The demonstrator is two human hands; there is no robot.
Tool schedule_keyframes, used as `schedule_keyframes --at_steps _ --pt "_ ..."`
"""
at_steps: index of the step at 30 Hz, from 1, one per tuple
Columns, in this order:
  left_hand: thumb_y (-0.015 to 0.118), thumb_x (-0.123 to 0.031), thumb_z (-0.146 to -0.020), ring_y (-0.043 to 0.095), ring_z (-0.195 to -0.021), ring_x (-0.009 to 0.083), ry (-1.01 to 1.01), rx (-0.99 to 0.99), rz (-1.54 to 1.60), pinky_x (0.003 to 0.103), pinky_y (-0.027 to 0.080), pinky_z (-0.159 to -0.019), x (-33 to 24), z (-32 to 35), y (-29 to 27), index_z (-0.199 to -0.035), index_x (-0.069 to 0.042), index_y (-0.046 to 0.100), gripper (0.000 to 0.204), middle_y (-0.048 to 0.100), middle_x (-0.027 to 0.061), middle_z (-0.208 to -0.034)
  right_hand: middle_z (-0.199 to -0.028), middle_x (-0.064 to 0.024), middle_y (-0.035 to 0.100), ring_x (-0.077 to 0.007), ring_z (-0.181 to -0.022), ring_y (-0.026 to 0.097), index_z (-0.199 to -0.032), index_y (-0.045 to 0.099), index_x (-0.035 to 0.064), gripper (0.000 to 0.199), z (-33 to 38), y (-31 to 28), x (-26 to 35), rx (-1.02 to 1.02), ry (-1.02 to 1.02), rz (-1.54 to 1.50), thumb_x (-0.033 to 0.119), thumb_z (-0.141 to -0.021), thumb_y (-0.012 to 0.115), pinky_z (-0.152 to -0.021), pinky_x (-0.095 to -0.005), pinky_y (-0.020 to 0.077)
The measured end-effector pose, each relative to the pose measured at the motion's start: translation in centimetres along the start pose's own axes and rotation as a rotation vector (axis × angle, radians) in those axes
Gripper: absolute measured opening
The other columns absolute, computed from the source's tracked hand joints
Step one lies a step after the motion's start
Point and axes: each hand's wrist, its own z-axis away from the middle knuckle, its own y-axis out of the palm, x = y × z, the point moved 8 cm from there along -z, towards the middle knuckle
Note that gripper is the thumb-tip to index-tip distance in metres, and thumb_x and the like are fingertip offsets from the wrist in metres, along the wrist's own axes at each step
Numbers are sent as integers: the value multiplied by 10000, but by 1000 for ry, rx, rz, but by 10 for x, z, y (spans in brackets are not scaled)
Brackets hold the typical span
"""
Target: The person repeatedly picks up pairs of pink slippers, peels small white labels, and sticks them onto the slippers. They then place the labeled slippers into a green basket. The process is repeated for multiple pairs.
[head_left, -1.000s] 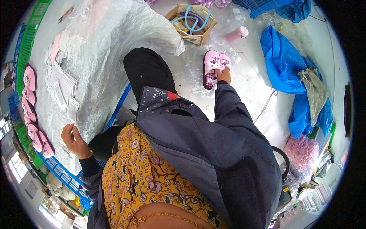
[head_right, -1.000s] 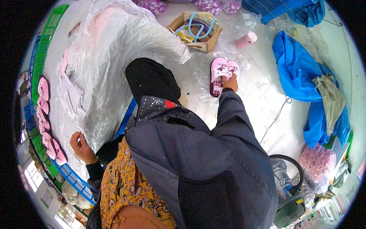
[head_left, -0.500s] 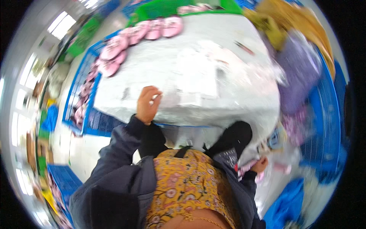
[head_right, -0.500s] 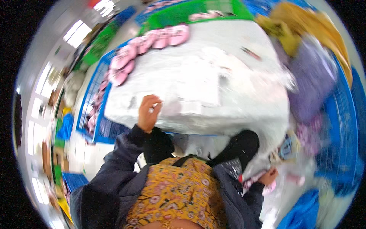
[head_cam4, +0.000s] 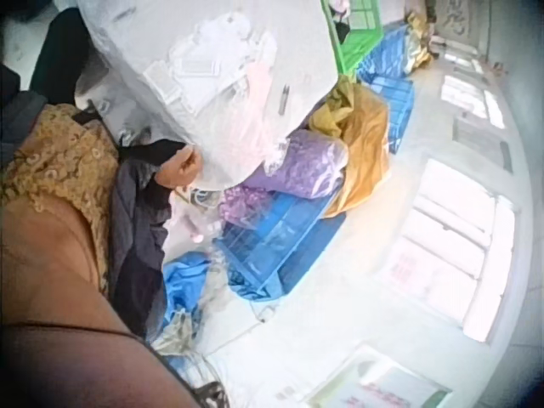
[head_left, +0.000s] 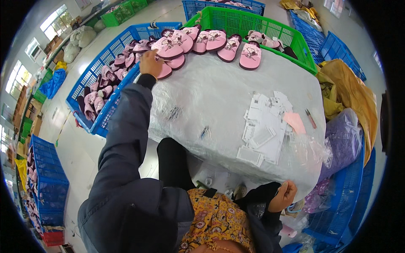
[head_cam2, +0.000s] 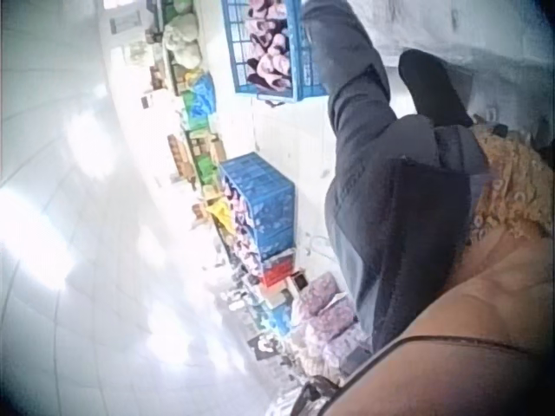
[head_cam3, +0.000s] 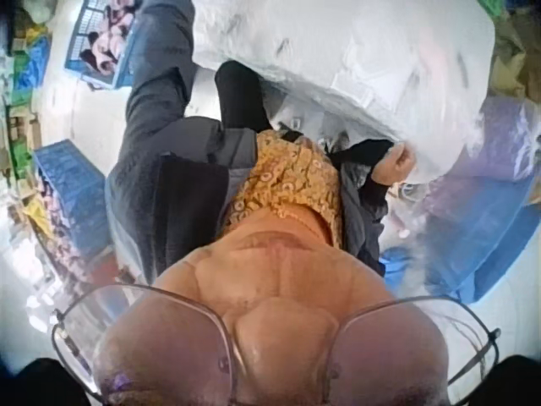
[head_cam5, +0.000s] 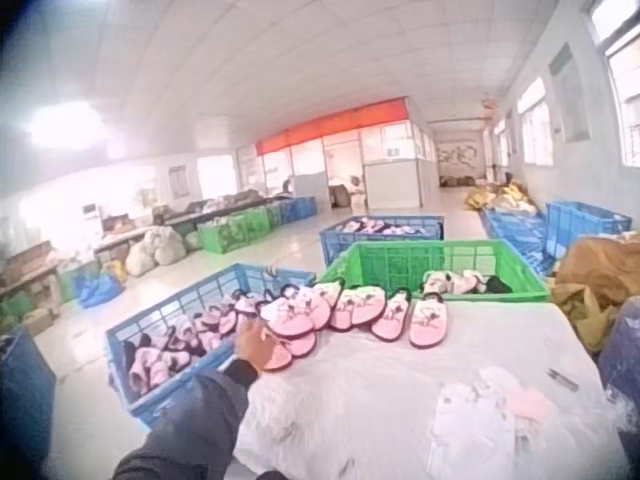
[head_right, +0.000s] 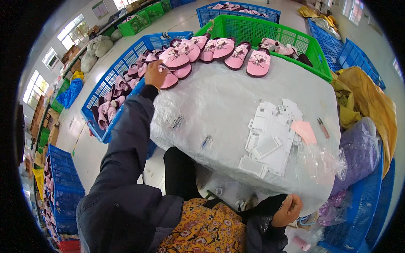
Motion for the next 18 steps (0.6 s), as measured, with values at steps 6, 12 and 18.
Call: schedule_keyframes --at_steps 6,12,18 --pt "608 -641 -815 519 -1240 429 -207 349 -311 526 399 -1038 50 -83 47 -1450 -251 444 763 529 209 -1378 -839 -10 555 -63 -650 446 -1004 599 9 118 -6 23 1 -7 56 92 123 -977 585 -594 -207 384" --pt "507 -696 -865 519 -1266 368 -74 541 -273 466 419 -1032 45 -138 108 -1394 -194 509 730 561 149 -1366 -912 -60 598 -95 -713 521 -985 602 -4 106 -15 54 2 85 28 188 96 -956 621 -608 -220 440" --pt "478 -258 -988 602 -1146 327 595 833 -682 423 518 -908 60 -171 224 -1209 -263 653 282 601 89 -1286 -907 -58 602 -115 -764 536 -985 601 -9 102 -19 74 10 130 60 202 88 -960 617 -673 -242 460"
